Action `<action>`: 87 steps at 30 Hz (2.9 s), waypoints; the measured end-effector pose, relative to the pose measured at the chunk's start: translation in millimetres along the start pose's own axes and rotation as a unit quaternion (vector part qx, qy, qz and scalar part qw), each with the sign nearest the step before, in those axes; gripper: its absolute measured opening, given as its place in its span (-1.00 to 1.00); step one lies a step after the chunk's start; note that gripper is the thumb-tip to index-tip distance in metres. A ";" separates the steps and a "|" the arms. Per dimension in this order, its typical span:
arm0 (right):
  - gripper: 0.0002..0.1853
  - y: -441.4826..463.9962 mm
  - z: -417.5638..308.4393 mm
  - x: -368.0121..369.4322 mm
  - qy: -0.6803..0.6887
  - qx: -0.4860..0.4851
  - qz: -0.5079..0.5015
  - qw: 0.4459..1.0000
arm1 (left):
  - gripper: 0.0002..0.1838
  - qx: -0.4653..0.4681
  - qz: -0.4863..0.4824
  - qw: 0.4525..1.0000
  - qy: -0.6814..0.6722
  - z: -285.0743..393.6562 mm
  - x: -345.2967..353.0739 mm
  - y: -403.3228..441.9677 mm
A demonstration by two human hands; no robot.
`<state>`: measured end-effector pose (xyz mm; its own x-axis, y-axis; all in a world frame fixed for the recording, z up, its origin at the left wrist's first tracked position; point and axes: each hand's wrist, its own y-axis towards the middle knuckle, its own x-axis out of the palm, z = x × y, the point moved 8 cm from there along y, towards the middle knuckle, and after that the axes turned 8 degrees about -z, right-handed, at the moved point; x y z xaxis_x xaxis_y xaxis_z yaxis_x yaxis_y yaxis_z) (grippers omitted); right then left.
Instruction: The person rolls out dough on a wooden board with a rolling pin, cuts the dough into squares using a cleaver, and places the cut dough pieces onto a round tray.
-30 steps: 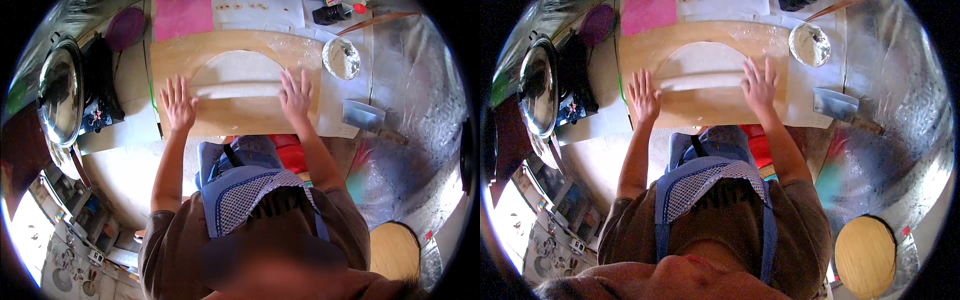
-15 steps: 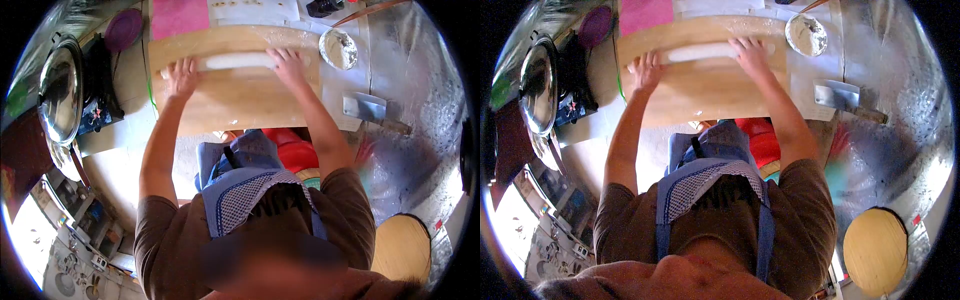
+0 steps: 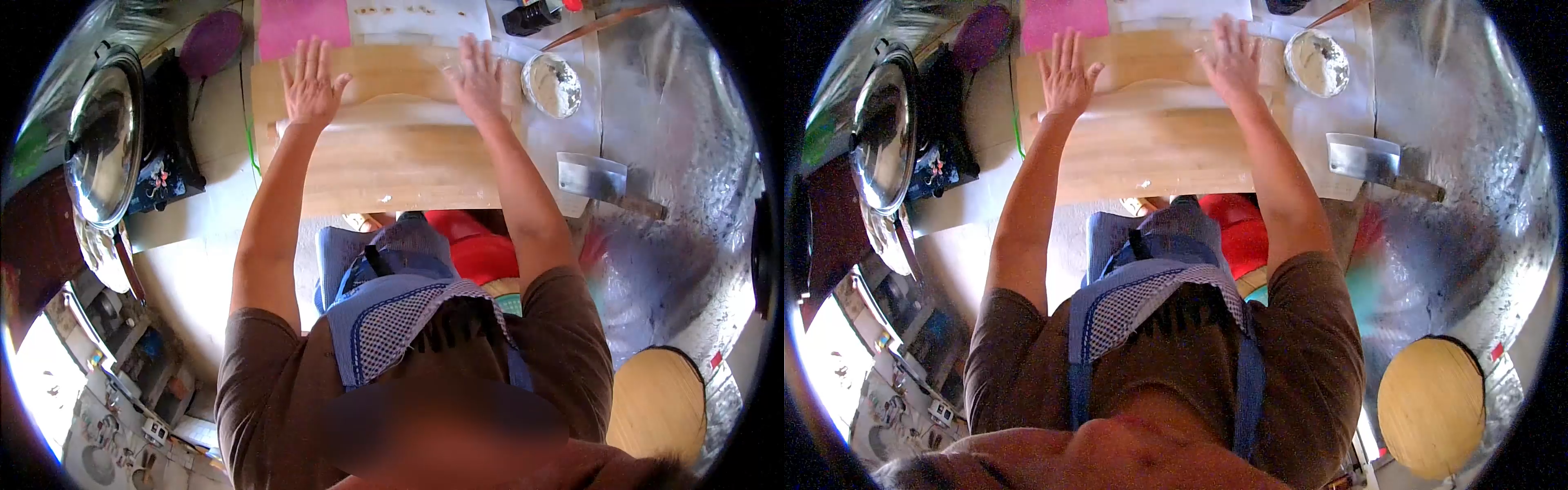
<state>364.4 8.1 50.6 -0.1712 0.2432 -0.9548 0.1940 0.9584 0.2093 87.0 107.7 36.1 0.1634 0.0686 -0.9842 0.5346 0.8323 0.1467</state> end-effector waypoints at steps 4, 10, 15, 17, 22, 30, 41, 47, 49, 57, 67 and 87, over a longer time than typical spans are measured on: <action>-0.31 -74.9 -28.7 10.8 -0.005 -0.060 -0.181 0.982 | -0.19 0.070 -0.122 0.990 -0.011 26.4 8.1 -73.2; -0.33 -177.7 -106.8 -6.2 0.089 -0.079 -0.243 0.963 | -0.07 0.112 -0.267 0.953 -0.086 117.5 5.1 -184.5; -0.35 -71.3 -83.0 33.3 -0.047 -0.052 -0.190 0.979 | -0.13 0.081 -0.152 0.985 -0.018 95.8 24.8 -73.9; -0.33 -24.3 -65.7 28.6 0.019 -0.016 -0.079 0.997 | -0.15 0.060 -0.095 0.990 -0.084 81.0 25.2 -37.5; -0.35 -94.6 -78.9 17.9 -0.025 -0.038 -0.186 0.981 | -0.13 0.002 -0.151 0.988 -0.003 80.2 13.7 -93.1; -0.31 -83.9 -64.3 27.8 0.000 -0.052 -0.182 0.982 | -0.14 0.063 -0.098 0.993 -0.036 64.6 10.1 -82.5; -0.32 -65.2 -0.4 16.4 -0.031 -0.098 -0.143 0.984 | -0.44 0.058 -0.058 0.997 -0.014 -9.5 3.9 -65.1; -0.29 -198.0 -22.1 -1.9 -0.047 -0.076 -0.247 0.965 | -0.33 0.046 -0.150 0.988 0.008 20.3 -3.3 -215.3; -0.24 -203.8 -39.9 -27.3 0.065 -0.051 -0.225 0.971 | -0.20 0.027 -0.171 0.984 -0.032 25.9 -5.8 -230.5; -0.31 24.3 -16.1 4.4 -0.024 -0.031 -0.046 0.998 | -0.25 -0.022 -0.061 0.996 0.061 -0.7 -2.2 18.0; -0.25 -159.9 -82.9 -16.5 0.089 -0.066 -0.241 0.964 | -0.12 0.099 -0.221 0.964 -0.112 101.6 -11.2 -163.1; -0.31 -71.8 -17.0 14.5 -0.023 -0.083 -0.159 0.983 | -0.17 0.019 -0.113 0.993 -0.037 16.8 15.9 -78.9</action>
<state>331.6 -54.7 25.3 -0.1528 -0.0768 -0.9853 -0.0235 0.9970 -0.0740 61.4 33.9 10.6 0.0961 -0.1592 -0.9826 0.5957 0.8000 -0.0713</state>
